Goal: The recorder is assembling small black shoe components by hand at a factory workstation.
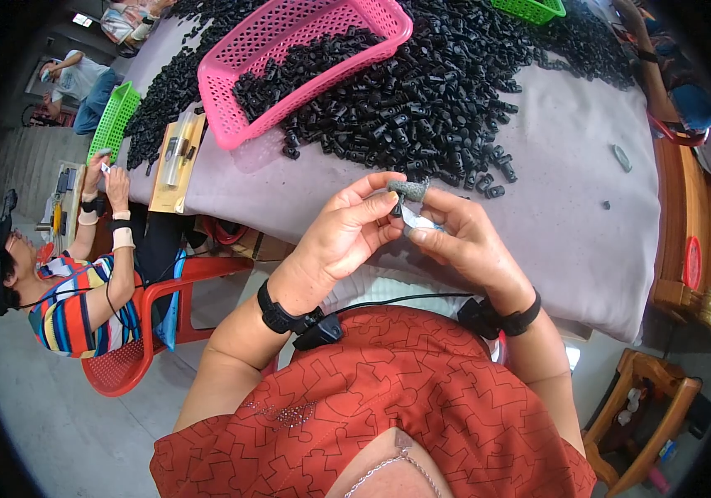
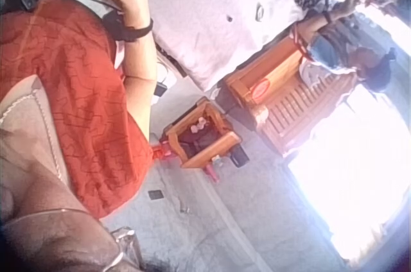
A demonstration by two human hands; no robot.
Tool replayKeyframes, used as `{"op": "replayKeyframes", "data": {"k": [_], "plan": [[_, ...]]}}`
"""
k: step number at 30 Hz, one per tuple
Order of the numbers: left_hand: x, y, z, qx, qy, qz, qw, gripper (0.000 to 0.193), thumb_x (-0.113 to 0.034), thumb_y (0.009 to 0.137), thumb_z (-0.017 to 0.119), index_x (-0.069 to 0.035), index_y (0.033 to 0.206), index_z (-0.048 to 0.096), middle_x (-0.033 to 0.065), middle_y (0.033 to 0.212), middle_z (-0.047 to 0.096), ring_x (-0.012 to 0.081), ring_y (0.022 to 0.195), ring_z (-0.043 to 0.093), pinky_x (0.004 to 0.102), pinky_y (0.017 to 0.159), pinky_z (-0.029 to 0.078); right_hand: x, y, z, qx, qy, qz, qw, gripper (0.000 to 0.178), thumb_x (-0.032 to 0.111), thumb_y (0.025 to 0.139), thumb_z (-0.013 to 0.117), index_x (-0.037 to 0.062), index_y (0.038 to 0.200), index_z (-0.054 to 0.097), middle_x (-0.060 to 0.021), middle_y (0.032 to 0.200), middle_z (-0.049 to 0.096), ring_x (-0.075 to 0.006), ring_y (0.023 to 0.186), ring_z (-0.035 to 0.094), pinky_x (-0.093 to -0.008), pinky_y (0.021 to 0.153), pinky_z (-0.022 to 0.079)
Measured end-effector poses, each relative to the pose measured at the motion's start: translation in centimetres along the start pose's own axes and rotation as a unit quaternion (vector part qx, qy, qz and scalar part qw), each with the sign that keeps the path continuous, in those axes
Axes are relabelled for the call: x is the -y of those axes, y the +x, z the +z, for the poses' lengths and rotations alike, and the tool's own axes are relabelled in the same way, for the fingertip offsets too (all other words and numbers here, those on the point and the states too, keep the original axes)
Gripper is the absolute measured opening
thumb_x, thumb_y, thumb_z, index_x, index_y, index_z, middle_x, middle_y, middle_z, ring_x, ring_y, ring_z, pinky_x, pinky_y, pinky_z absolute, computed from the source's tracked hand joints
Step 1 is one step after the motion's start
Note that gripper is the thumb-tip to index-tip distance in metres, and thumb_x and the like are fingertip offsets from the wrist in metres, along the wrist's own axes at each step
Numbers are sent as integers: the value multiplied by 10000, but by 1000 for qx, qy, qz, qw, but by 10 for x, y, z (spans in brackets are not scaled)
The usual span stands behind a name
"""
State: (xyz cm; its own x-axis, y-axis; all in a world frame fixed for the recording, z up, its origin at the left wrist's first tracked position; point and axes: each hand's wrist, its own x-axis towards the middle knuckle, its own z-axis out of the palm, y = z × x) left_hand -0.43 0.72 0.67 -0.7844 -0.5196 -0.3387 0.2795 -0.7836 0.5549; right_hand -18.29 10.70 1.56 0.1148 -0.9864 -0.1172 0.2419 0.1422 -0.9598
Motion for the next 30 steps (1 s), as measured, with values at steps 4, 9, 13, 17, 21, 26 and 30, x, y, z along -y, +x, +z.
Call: {"op": "replayKeyframes", "data": {"k": [4, 9, 13, 17, 21, 26, 30], "plan": [[1, 0, 1, 19, -8, -4, 1000, 295, -62, 926, 614, -48, 1216, 562, 64, 990, 644, 135, 829, 642, 281, 748, 567, -2, 0, -4, 0, 24, 9, 1000, 421, 176, 913, 656, 17, 1286, 544, 44, 797, 572, -14, 636, 452, -181, 530, 355], [3, 0, 1, 31, -11, -8, 999, 288, -63, 926, 613, -52, 1210, 565, 61, 991, 639, 134, 816, 642, 272, 733, 567, 1, 0, -5, 1, 17, 9, 1000, 447, 168, 909, 659, 21, 1311, 528, 41, 792, 573, -17, 619, 447, -180, 518, 350], [4, 2, 3, -1, -5, -1, 1000, 311, -75, 933, 604, -49, 1237, 545, 67, 1017, 637, 134, 831, 644, 258, 737, 568, -1, -3, -1, 13, 31, -7, 999, 488, 148, 899, 662, 23, 1342, 500, 44, 782, 562, -21, 601, 439, -182, 515, 351], [2, 2, -2, 13, -11, -5, 1000, 335, -82, 938, 596, -38, 1262, 522, 73, 1046, 635, 134, 852, 647, 253, 753, 571, 1, -1, -1, 7, 35, 5, 999, 450, 148, 901, 655, 15, 1309, 517, 45, 789, 563, -20, 618, 449, -183, 521, 355], [3, 2, -5, 36, -22, -25, 999, 336, -78, 934, 601, -43, 1259, 526, 74, 1035, 637, 135, 837, 648, 256, 750, 573, -2, 2, -4, -2, 34, 7, 999, 406, 156, 905, 650, 12, 1267, 538, 47, 792, 563, -20, 630, 456, -184, 526, 360], [-6, 0, -8, 27, -5, -11, 1000, 337, -88, 933, 605, -39, 1257, 530, 75, 994, 636, 146, 831, 640, 246, 724, 562, 3, 2, -2, 4, -8, 3, 1000, 455, 131, 897, 653, 12, 1313, 510, 45, 794, 559, -22, 645, 456, -183, 532, 360], [-43, 3, -17, 28, 5, 72, 997, 319, -131, 946, 594, -25, 1242, 542, 85, 985, 625, 173, 890, 620, 251, 746, 561, 4, 0, 1, -16, 5, 14, 1000, 500, 92, 888, 643, 12, 1353, 480, 36, 796, 548, -26, 638, 438, -182, 539, 355]]}}
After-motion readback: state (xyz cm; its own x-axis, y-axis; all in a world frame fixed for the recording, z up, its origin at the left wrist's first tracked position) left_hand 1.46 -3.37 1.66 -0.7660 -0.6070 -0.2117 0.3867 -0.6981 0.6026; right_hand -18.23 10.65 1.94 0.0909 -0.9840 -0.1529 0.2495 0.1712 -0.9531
